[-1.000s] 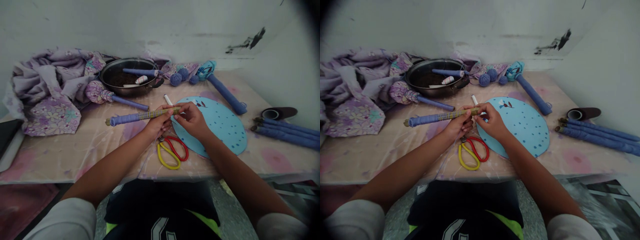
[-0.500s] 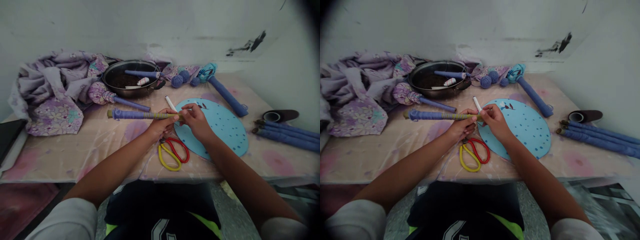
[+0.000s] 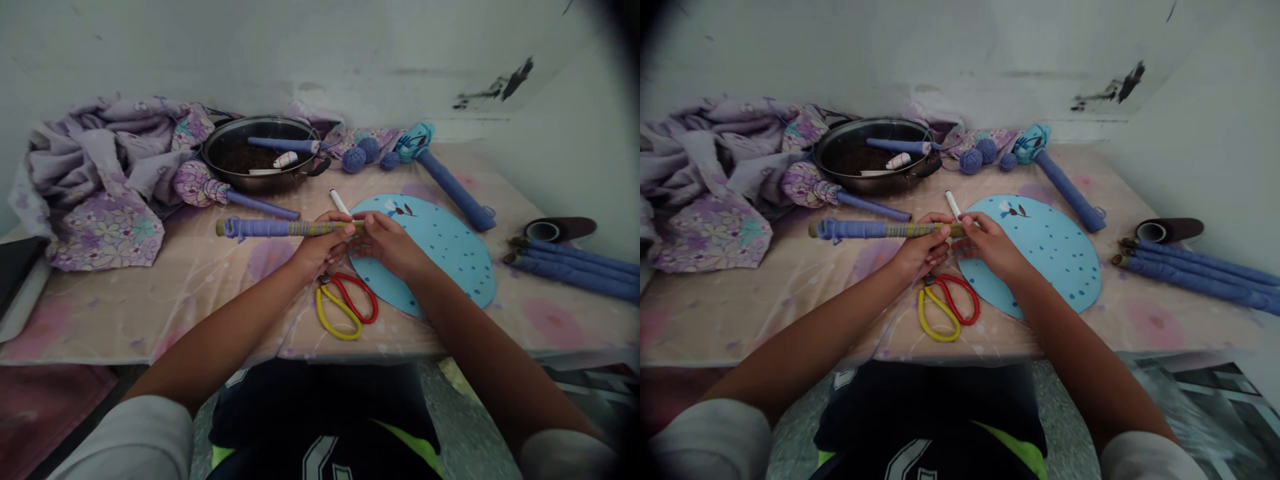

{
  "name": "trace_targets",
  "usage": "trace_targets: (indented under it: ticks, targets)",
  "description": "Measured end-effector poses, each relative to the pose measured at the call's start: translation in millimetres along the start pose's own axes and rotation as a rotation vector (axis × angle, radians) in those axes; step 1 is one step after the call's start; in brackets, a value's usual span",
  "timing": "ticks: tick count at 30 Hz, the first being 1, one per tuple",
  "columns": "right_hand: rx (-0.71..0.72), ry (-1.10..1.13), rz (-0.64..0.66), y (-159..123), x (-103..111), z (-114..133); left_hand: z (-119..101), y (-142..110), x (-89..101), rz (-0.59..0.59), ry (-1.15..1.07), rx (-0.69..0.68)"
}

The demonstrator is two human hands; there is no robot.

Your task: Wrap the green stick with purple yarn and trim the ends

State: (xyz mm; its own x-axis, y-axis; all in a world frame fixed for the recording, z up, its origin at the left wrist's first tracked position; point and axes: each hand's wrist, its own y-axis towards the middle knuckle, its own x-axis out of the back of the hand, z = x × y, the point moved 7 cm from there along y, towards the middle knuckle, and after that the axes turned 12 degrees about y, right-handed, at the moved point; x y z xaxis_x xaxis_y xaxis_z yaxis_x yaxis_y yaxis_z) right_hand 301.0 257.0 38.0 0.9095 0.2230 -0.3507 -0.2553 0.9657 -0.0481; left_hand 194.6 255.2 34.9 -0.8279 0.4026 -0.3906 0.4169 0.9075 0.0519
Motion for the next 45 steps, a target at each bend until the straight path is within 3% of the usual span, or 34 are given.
trace_targets:
  ticks: [3, 8, 11, 13, 17, 19, 24, 28, 30, 34, 36, 38, 42, 45]
  targets:
    - [-0.089, 0.007, 0.013, -2, -5, -6, 1, 0, 0.9, -0.01, 0.005, 0.009]
    - [0.195, -0.086, 0.067, -2, -17, 8, 2, 1, 3.6, -0.042, -0.013, 0.035]
    - [0.286, -0.166, 0.103, -4, -20, 13, 2, 2, 6.5, -0.086, -0.046, 0.056]
    - [0.26, -0.177, 0.1, -5, -18, 15, 1, 2, 5.9, -0.085, -0.056, 0.061]
    - [0.059, -0.181, 0.005, -5, -7, 9, 1, 3, 3.3, -0.058, -0.047, 0.051]
    - [0.05, -0.196, 0.003, -4, -7, 9, 1, 2, 3.0, -0.053, -0.036, 0.046]
    - [0.339, -0.301, 0.069, -5, -14, 18, 0, 0, 0.8, -0.005, -0.014, 0.02]
    - [0.503, -0.412, 0.035, -8, -13, 22, 0, -1, 0.9, -0.005, -0.01, 0.021]
    - [0.445, -0.322, 0.019, -7, -10, 21, -1, -1, 0.4, -0.004, -0.007, 0.018]
    - [0.06, -0.113, 0.034, -2, -10, 4, 0, 0, -1.0, 0.014, 0.007, 0.004]
    - [-0.027, -0.082, 0.057, -2, -12, -1, 0, 1, -1.4, 0.026, 0.012, 0.002]
    - [0.044, -0.08, 0.067, -2, -14, 4, 0, 1, -0.8, 0.022, 0.002, 0.013]
    - [0.335, -0.209, 0.022, -6, -14, 19, -1, 0, 2.4, -0.031, -0.047, 0.054]
    - [0.376, -0.222, 0.02, -8, -15, 21, -1, -1, 1.9, -0.03, -0.046, 0.061]
